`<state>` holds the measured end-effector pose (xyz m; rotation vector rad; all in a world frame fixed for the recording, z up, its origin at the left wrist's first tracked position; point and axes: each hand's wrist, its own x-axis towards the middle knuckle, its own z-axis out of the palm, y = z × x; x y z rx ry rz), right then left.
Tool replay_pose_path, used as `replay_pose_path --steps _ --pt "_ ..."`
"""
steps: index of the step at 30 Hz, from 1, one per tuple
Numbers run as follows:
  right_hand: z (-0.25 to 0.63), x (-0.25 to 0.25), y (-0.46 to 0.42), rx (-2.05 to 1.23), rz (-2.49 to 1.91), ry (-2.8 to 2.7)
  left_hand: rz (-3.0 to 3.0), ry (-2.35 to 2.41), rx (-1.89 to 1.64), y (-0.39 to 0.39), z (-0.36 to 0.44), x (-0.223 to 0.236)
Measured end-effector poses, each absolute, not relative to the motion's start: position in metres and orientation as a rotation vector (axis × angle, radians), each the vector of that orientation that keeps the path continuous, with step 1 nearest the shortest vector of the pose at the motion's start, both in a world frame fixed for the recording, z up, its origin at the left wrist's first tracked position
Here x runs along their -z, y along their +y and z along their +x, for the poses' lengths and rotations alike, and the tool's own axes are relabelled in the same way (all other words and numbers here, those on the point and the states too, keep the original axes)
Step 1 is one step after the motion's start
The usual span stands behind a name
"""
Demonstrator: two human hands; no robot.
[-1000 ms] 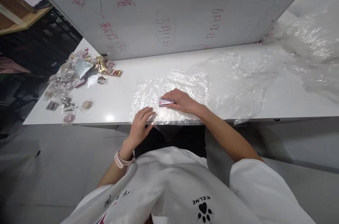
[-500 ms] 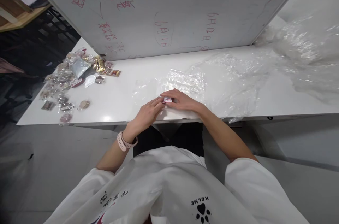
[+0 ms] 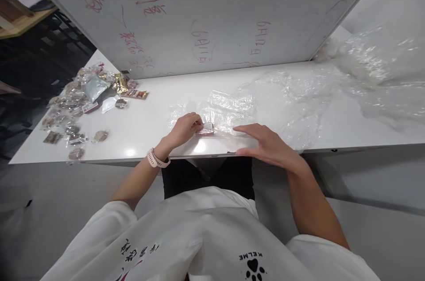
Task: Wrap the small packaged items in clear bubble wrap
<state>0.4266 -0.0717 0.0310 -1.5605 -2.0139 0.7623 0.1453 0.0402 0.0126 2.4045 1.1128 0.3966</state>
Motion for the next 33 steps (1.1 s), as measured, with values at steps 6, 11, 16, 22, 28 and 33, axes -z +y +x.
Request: replay_pose_path --steps 6,11,16,22,28,33 --pt "0.418 0.020 -0.058 -0.207 -1.872 -1.474 2.333 0.979 -0.385 0.049 0.148 -0.016" --pt "0.383 0.012 -0.047 0.440 -1.756 -1.448 2.336 0.893 -0.429 0.058 0.148 -0.012" --pt "0.326 0.016 -0.035 -0.028 -1.319 -1.980 2.322 0.887 -0.327 0.071 0.150 -0.013" --pt "0.316 0.044 -0.021 -0.249 -1.311 -1.925 2.097 0.951 -0.418 0.060 0.099 -0.039" --pt "0.318 0.043 -0.023 -0.299 -1.287 -1.924 2.125 0.999 -0.454 0.018 0.022 -0.035" --pt "0.319 0.043 -0.022 -0.311 -1.281 -1.950 2.253 1.088 -0.532 0.001 0.025 -0.003"
